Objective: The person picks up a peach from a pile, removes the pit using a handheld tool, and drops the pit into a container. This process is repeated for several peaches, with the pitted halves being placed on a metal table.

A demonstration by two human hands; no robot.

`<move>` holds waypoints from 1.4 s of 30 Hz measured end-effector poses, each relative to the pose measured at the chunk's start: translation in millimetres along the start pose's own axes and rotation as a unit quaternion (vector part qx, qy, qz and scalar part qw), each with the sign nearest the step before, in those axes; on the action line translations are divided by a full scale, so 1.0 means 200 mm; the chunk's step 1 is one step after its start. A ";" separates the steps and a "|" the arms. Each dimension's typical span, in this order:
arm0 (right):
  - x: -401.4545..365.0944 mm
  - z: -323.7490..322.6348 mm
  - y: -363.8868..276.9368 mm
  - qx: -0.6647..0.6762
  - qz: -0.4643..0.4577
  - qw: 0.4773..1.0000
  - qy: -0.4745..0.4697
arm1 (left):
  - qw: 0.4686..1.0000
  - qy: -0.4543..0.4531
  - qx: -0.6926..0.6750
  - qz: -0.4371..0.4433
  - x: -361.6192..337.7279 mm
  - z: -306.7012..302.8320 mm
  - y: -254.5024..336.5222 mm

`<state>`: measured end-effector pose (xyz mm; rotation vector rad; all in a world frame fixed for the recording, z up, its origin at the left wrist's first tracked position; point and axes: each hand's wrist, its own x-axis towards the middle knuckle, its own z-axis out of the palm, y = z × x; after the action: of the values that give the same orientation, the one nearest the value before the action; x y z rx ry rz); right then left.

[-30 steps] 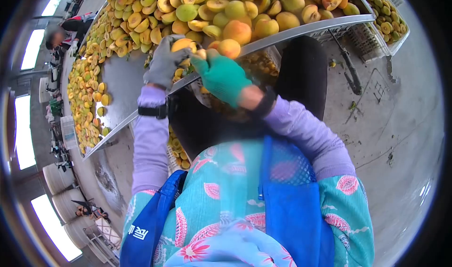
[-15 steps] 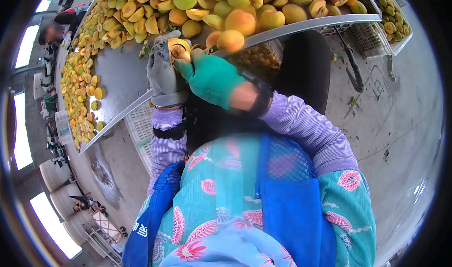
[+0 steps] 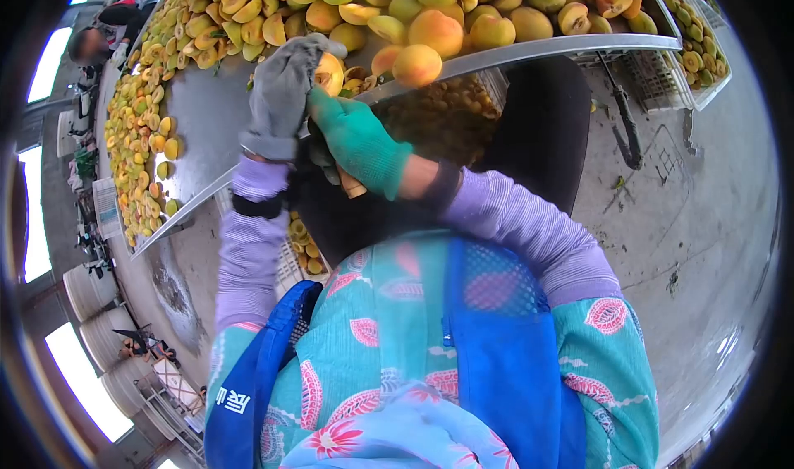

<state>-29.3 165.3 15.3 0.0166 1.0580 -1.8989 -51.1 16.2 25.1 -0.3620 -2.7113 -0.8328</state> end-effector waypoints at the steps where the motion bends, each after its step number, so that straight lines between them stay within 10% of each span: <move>1: 0.01 -0.01 0.02 0.039 0.015 0.999 -0.022 | 0.991 -0.058 0.059 0.101 0.03 -0.02 -0.07; 6: 0.02 0.00 -0.02 0.243 0.043 0.948 -0.201 | 0.987 -0.002 -0.147 -0.057 -0.03 0.00 -0.04; 8: -0.02 -0.02 -0.06 0.232 0.095 0.945 -0.210 | 0.845 0.052 -0.464 -0.262 -0.07 0.05 0.01; 12: -0.03 -0.01 0.00 0.232 0.187 0.904 -0.305 | 0.650 0.161 -0.648 -0.363 -0.26 0.00 0.18; 18: -0.10 -0.04 0.06 0.347 0.260 0.798 -0.419 | 0.753 0.291 -0.406 -0.427 -0.70 -0.30 0.03; 20: -0.05 -0.18 0.04 0.279 0.228 0.901 -0.243 | 0.826 0.030 0.124 -0.549 -0.93 -0.46 -0.36; 23: -0.04 -0.22 0.00 0.163 0.228 0.957 -0.068 | 0.868 0.017 0.170 -0.466 -0.43 -0.41 -0.06; 25: -0.09 -0.19 -0.02 0.140 0.185 0.970 -0.080 | 0.974 0.017 0.088 -0.208 -0.19 -0.26 0.01; 30: -0.08 -0.20 -0.04 0.121 0.048 0.991 0.014 | 0.859 -0.319 0.302 -0.262 0.23 0.12 -0.18; 32: -0.09 -0.19 -0.05 0.044 -0.025 0.998 0.046 | 0.915 -0.332 0.100 -0.205 0.15 0.02 -0.35; 34: -0.10 -0.17 -0.08 -0.063 -0.090 0.993 0.040 | 0.900 -0.128 -0.300 -0.288 -0.04 -0.10 -0.25; 37: 0.07 -0.22 0.05 -0.436 -0.340 0.830 0.074 | 0.763 0.006 -0.584 -0.277 -0.16 -0.07 -0.11; 40: 0.07 -0.19 0.05 -0.536 -0.397 0.742 0.066 | 0.709 0.102 -0.636 -0.286 -0.17 0.04 0.03; 42: 0.06 -0.18 0.05 -0.524 -0.413 0.742 0.068 | 0.787 0.137 -0.544 -0.256 -0.17 0.07 0.03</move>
<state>-43.6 178.9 -18.8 -1.1456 2.3848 -1.6940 -20.2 24.1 5.1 0.3087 -1.7600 -2.3417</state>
